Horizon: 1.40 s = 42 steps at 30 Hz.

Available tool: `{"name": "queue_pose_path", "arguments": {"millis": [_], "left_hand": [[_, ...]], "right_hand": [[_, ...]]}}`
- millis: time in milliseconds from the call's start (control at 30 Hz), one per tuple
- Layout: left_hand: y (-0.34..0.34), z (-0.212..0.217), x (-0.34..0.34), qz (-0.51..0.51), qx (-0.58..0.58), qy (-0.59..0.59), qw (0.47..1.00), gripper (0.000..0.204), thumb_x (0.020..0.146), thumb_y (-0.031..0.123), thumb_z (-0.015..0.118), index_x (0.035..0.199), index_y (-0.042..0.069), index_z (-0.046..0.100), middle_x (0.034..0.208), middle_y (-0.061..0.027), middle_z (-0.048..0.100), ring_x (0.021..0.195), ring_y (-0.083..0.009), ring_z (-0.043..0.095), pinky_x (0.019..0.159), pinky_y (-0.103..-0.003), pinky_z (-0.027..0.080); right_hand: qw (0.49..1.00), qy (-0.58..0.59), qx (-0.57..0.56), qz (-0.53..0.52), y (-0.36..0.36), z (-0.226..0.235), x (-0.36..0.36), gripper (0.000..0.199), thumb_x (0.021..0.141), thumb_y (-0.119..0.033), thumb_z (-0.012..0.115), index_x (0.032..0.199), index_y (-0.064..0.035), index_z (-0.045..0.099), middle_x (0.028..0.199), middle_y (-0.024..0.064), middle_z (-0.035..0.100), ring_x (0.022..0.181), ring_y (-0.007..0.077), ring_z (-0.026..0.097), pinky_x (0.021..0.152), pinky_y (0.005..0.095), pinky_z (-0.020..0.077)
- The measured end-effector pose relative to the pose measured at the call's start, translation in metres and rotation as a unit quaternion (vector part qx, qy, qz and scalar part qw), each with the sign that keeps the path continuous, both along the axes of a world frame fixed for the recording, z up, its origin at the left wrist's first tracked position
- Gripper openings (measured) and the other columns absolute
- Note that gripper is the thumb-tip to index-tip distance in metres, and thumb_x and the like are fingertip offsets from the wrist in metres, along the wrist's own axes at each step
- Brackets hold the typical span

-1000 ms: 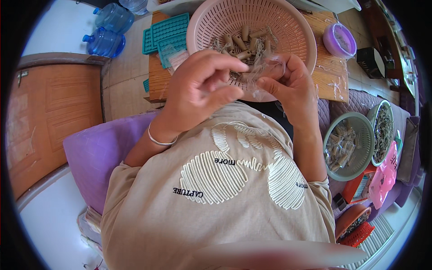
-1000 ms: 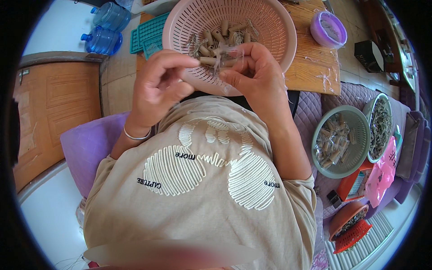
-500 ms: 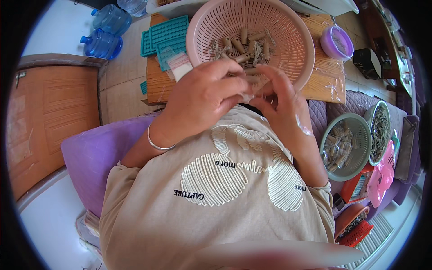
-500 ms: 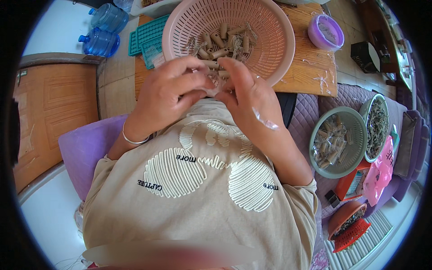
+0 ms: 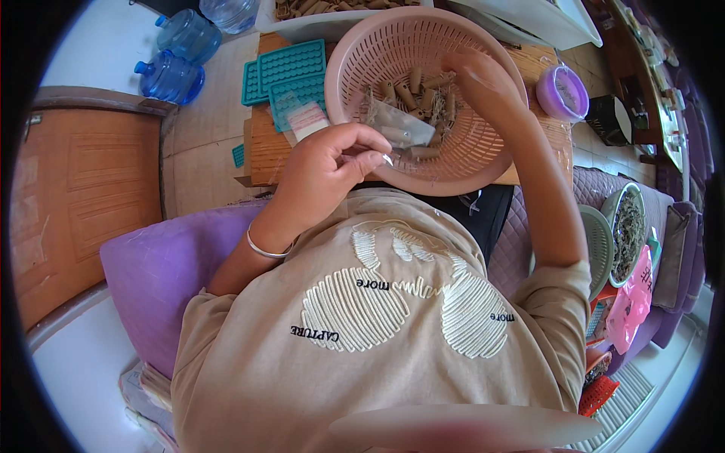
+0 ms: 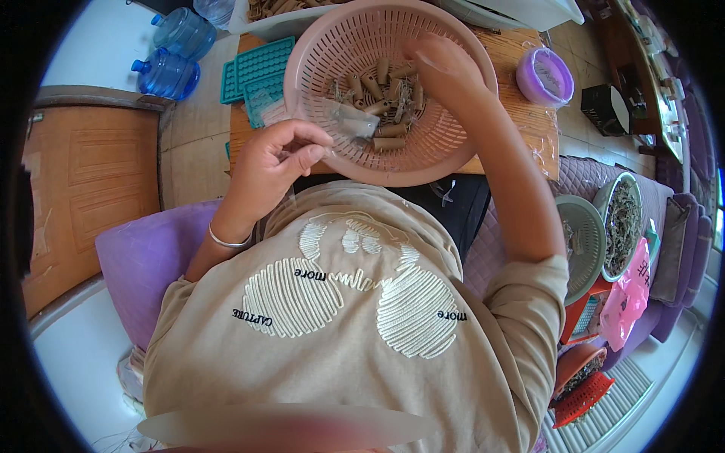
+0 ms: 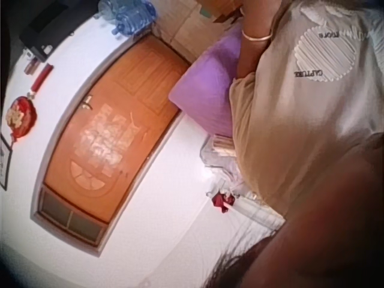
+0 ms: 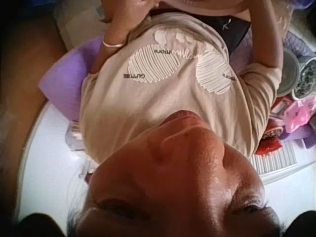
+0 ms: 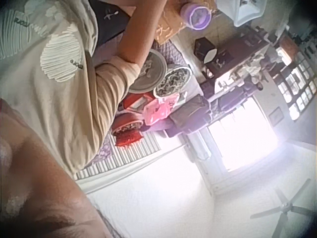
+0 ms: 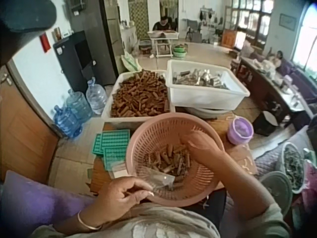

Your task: The person sorts cylindrical components by hand, placing them into small clear plastic bags.

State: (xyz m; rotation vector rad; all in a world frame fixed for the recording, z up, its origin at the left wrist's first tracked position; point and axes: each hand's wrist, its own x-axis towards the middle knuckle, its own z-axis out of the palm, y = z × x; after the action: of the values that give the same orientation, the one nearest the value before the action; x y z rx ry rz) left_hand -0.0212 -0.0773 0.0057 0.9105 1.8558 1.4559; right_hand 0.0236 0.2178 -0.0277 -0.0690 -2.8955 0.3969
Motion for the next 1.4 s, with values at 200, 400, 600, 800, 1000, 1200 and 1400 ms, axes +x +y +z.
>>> {"name": "queue_pose_path", "arguments": {"millis": [200,400,600,800,1000,1200,1400], "left_hand": [[-0.003,-0.005,0.002,0.071,0.061,-0.136,0.986,0.017,0.096,0.015,0.061,0.106,0.001,0.059,0.086,-0.0055,0.067,0.062,-0.0049,0.052,0.057,-0.019,0.044],[-0.004,-0.016,0.0,0.106,0.105,-0.169,0.974,0.017,0.097,0.015,0.06,0.107,0.003,0.058,0.089,-0.0059,0.067,0.063,-0.0043,0.051,0.057,-0.018,0.044],[0.021,-0.012,0.005,0.123,0.157,-0.212,0.957,0.017,0.097,0.015,0.06,0.109,0.003,0.057,0.093,-0.0063,0.067,0.066,-0.0047,0.053,0.059,-0.017,0.044],[0.033,-0.006,0.011,0.105,0.169,-0.168,0.965,0.017,0.096,0.013,0.059,0.11,0.003,0.056,0.095,-0.0076,0.067,0.067,-0.0056,0.054,0.058,-0.017,0.045],[0.043,-0.01,0.004,0.155,0.205,-0.157,0.954,0.022,0.097,0.013,0.058,0.116,0.004,0.052,0.105,-0.0084,0.066,0.069,-0.0059,0.055,0.055,-0.016,0.041],[0.057,-0.005,0.015,0.086,0.193,-0.251,0.945,0.039,0.099,0.031,0.057,0.122,0.002,0.046,0.124,-0.0136,0.057,0.082,-0.0114,0.063,0.055,-0.018,0.04],[0.077,-0.001,0.018,0.088,0.243,-0.306,0.916,0.038,0.1,0.03,0.056,0.123,0.002,0.046,0.119,-0.0135,0.058,0.085,-0.0112,0.061,0.056,-0.018,0.04]], "right_hand": [[0.978,-0.179,0.088,0.062,0.01,-0.038,-0.042,0.015,0.082,-0.009,0.061,0.097,-0.0056,0.063,0.1,0.0161,0.063,0.098,0.0351,0.063,0.081,0.0433,0.0515],[0.982,-0.158,-0.08,-0.069,0.002,0.037,-0.008,0.023,0.08,-0.008,0.068,0.102,-0.0052,0.06,0.093,0.0163,0.066,0.094,0.0295,0.067,0.078,0.0382,0.0519],[0.907,0.048,-0.417,-0.015,0.007,0.052,0.045,0.033,0.079,-0.014,0.074,0.108,-0.0037,0.063,0.087,0.0105,0.069,0.081,0.022,0.065,0.077,0.0322,0.0514],[0.927,0.14,-0.332,-0.101,0.007,0.03,0.053,0.029,0.078,-0.01,0.076,0.105,-0.005,0.066,0.087,0.0037,0.066,0.078,0.012,0.061,0.074,0.0268,0.0501],[0.879,0.192,-0.421,-0.113,-0.005,0.031,0.067,0.025,0.081,0.002,0.072,0.105,-0.0032,0.066,0.089,-0.002,0.062,0.081,0.0077,0.058,0.075,0.0217,0.0481],[0.814,0.217,-0.538,-0.009,-0.045,0.066,0.085,0.035,0.081,0.008,0.07,0.114,0.001,0.057,0.104,0.0051,0.063,0.092,0.0102,0.06,0.083,0.0229,0.0498],[0.75,0.254,-0.608,0.048,-0.069,0.059,0.106,0.037,0.08,0.011,0.07,0.113,0.0032,0.055,0.112,0.0129,0.064,0.099,0.015,0.062,0.089,0.0261,0.0506]]}}
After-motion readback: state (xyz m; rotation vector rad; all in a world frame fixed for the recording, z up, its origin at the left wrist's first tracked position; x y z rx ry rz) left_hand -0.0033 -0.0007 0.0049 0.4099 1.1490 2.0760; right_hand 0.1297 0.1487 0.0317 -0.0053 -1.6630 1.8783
